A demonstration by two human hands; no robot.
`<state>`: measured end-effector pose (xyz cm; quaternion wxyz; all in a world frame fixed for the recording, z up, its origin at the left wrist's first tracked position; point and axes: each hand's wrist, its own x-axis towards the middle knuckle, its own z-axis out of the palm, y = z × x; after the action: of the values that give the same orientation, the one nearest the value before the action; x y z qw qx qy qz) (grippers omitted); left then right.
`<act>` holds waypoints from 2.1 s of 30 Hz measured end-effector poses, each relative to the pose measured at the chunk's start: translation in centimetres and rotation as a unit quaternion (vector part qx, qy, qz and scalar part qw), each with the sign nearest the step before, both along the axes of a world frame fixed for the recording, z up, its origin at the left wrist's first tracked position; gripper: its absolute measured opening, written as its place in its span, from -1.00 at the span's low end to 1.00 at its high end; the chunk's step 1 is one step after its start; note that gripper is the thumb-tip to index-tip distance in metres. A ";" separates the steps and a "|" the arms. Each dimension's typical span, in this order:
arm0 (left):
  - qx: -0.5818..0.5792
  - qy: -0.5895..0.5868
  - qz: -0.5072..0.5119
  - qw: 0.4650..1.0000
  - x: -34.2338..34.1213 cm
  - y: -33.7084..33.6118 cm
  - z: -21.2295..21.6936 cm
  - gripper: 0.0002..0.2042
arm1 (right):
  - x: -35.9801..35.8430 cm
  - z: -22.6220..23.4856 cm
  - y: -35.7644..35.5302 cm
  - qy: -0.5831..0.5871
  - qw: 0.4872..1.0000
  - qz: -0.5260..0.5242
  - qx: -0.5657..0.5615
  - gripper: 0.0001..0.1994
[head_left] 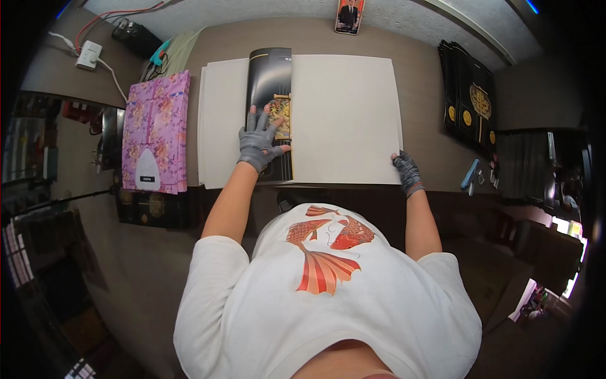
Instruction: Manually fold and assemble decorative cardboard product packaging boxes.
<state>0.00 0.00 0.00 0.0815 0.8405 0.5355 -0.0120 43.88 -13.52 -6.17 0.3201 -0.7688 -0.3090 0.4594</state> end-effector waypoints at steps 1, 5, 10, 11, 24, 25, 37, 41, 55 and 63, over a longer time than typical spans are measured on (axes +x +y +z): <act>0.006 0.000 0.003 1.000 0.0 0.0 -0.1 -0.17 | -0.3 0.5 0.1 -0.014 1.000 0.005 -0.002 -0.36; 0.003 0.009 0.007 1.000 0.2 -0.1 0.2 -0.16 | -0.4 1.0 0.0 -0.015 1.000 0.005 -0.009 -0.37; 0.005 -0.009 0.002 1.000 0.2 -0.1 0.3 -0.16 | -0.3 0.0 -0.2 0.001 1.000 -0.024 0.004 -0.38; -0.011 -0.002 0.007 1.000 0.5 0.0 0.7 -0.16 | -0.1 -0.3 -0.3 0.007 1.000 -0.027 0.007 -0.39; -0.039 0.018 0.017 0.999 0.7 0.0 1.4 -0.17 | -12.1 13.0 4.3 -0.520 0.763 0.368 -0.108 -0.28; -0.034 0.013 0.015 0.999 0.7 0.1 1.1 -0.17 | -13.8 14.3 4.8 -0.525 0.715 0.443 -0.126 -0.29; -0.040 0.027 0.023 0.999 1.0 -0.1 1.4 -0.18 | -19.7 11.5 8.5 -0.247 0.793 0.549 0.093 -0.30; -0.044 0.022 0.024 0.998 0.8 -0.3 1.4 -0.20 | -23.9 8.2 8.4 -0.375 0.743 0.549 0.076 -0.25; 0.079 0.041 -0.053 0.995 1.1 9.5 1.2 -0.23 | -25.8 4.1 6.9 -0.482 0.702 0.510 0.121 -0.28; 0.088 0.093 -0.028 0.991 2.1 13.4 -1.6 -0.19 | -25.1 3.2 6.8 -0.469 0.721 0.477 0.179 -0.33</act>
<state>2.09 13.37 -1.60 -0.0435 0.8545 0.5156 -0.0451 18.83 -6.68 -3.02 0.0041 -0.5653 -0.8220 0.0685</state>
